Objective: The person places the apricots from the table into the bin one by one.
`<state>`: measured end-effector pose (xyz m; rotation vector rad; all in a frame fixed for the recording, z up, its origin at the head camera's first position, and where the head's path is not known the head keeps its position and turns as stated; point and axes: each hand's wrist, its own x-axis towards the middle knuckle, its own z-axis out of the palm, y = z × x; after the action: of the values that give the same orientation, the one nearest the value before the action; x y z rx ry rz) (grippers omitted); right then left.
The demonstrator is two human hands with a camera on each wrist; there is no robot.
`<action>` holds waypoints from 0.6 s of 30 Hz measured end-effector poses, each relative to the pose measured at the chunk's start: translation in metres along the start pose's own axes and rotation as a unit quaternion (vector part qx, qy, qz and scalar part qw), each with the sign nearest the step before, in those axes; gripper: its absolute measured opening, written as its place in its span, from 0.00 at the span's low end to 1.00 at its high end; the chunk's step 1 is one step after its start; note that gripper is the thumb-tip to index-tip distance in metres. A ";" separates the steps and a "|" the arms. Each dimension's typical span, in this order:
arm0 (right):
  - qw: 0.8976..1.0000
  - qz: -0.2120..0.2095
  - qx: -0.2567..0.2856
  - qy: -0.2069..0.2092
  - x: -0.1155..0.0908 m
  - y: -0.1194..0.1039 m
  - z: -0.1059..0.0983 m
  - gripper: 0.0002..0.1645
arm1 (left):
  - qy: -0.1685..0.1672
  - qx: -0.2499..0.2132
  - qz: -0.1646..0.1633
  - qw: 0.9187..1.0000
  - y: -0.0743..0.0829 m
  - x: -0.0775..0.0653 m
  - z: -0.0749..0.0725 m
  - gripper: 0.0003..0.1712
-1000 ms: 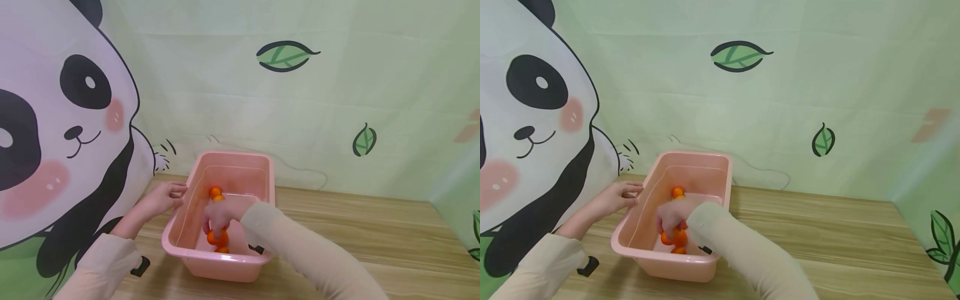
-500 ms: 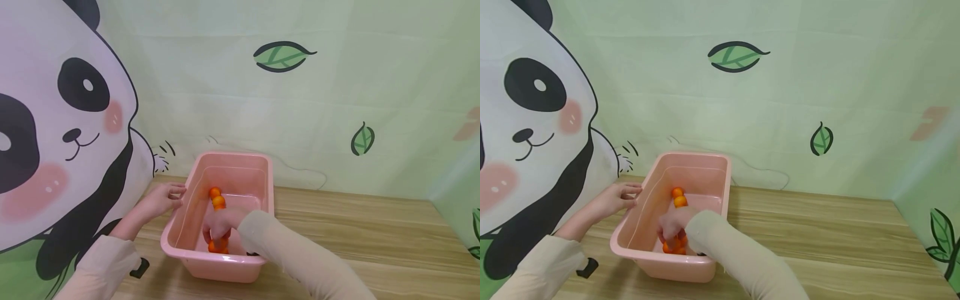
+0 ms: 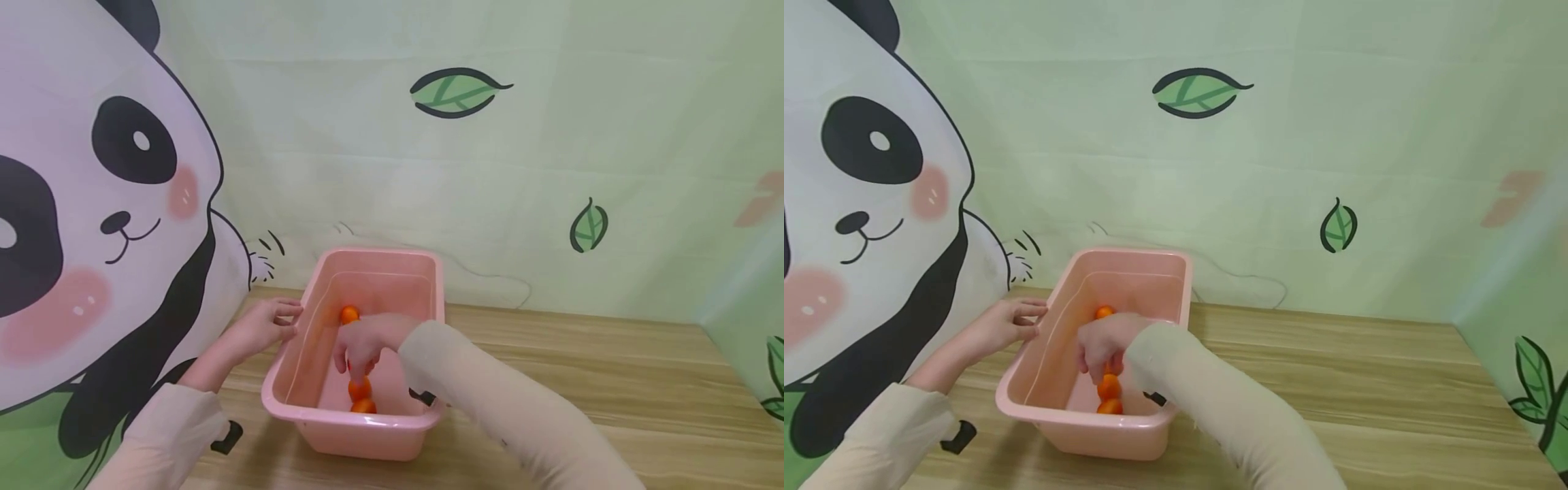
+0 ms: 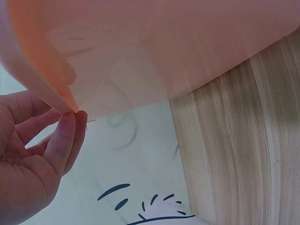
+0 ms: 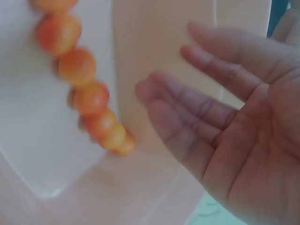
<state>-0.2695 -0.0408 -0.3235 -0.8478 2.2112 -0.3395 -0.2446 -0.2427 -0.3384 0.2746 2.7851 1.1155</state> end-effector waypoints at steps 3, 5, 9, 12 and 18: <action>1.000 -0.004 -0.006 0.008 -0.009 -0.001 -0.007 0.12 | -0.001 0.003 -0.001 1.000 0.000 0.000 0.000 0.24; 1.000 -0.002 -0.017 0.016 -0.015 -0.001 -0.011 0.11 | -0.002 0.006 -0.001 1.000 0.001 0.001 -0.001 0.24; 0.999 0.001 -0.048 0.023 -0.025 0.002 -0.018 0.10 | -0.006 0.008 -0.009 1.000 0.002 0.001 -0.001 0.24; 0.997 0.001 -0.071 0.029 -0.031 0.007 -0.023 0.10 | -0.007 0.008 -0.010 1.000 0.003 0.001 -0.001 0.24; 0.995 0.005 -0.095 0.040 -0.042 0.020 -0.029 0.10 | -0.007 0.008 -0.014 1.000 0.005 -0.001 -0.001 0.24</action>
<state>-0.2779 0.0017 -0.2894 -0.9375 2.3499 -0.1625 -0.2433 -0.2398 -0.3343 0.2437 2.7786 1.0813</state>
